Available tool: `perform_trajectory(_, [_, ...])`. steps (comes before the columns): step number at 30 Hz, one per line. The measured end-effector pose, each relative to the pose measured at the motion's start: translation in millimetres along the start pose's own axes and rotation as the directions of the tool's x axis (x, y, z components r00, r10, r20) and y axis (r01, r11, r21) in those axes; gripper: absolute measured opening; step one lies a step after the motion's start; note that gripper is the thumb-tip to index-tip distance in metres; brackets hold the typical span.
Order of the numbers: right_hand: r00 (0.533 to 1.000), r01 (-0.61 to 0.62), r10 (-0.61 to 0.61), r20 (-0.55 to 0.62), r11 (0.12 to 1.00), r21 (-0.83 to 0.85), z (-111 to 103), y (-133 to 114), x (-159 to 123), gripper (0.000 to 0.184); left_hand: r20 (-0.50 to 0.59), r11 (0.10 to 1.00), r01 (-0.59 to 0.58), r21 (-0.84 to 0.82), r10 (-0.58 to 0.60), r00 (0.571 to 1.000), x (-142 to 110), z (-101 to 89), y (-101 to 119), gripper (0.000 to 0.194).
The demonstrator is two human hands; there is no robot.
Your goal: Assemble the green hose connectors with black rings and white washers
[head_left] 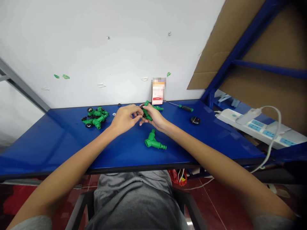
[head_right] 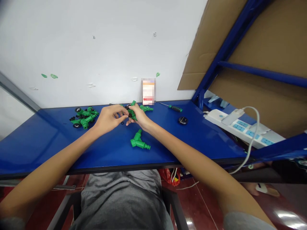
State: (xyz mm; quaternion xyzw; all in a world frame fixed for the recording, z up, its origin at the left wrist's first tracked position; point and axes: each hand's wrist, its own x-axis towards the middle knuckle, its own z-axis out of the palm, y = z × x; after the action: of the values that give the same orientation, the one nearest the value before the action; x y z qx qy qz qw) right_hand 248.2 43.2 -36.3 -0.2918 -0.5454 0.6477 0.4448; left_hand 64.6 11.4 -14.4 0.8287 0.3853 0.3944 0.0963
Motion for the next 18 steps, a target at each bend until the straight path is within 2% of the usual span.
perform_trajectory(3, [1.000, -0.002, 0.002, 0.015, 1.000, 0.011, 0.3, -1.2, -1.0, 0.029, -0.017, 1.000, 0.000, -0.028, 0.000, 1.000, -0.4, 0.0, 1.9, 0.005])
perform_trajectory(7, [1.000, 0.021, -0.021, 0.014, 0.999, 0.029, 0.0, -0.9, 0.1, 0.030, -0.034, 0.997, 0.031, -0.073, -0.033, 0.999, 0.3, -2.5, 6.8, 0.012])
perform_trajectory(14, [0.999, 0.050, -0.050, -0.003, 0.999, -0.002, 1.6, -2.3, 0.4, 0.038, 0.059, 0.929, 0.229, -0.290, -0.221, 0.973, 4.2, -2.7, 2.9, 0.018])
perform_trajectory(18, [0.999, 0.047, -0.047, -0.007, 0.999, -0.017, 1.5, -2.3, 0.8, 0.039, 0.065, 0.915, 0.253, -0.315, -0.245, 0.967, 3.7, 0.5, 1.0, 0.019])
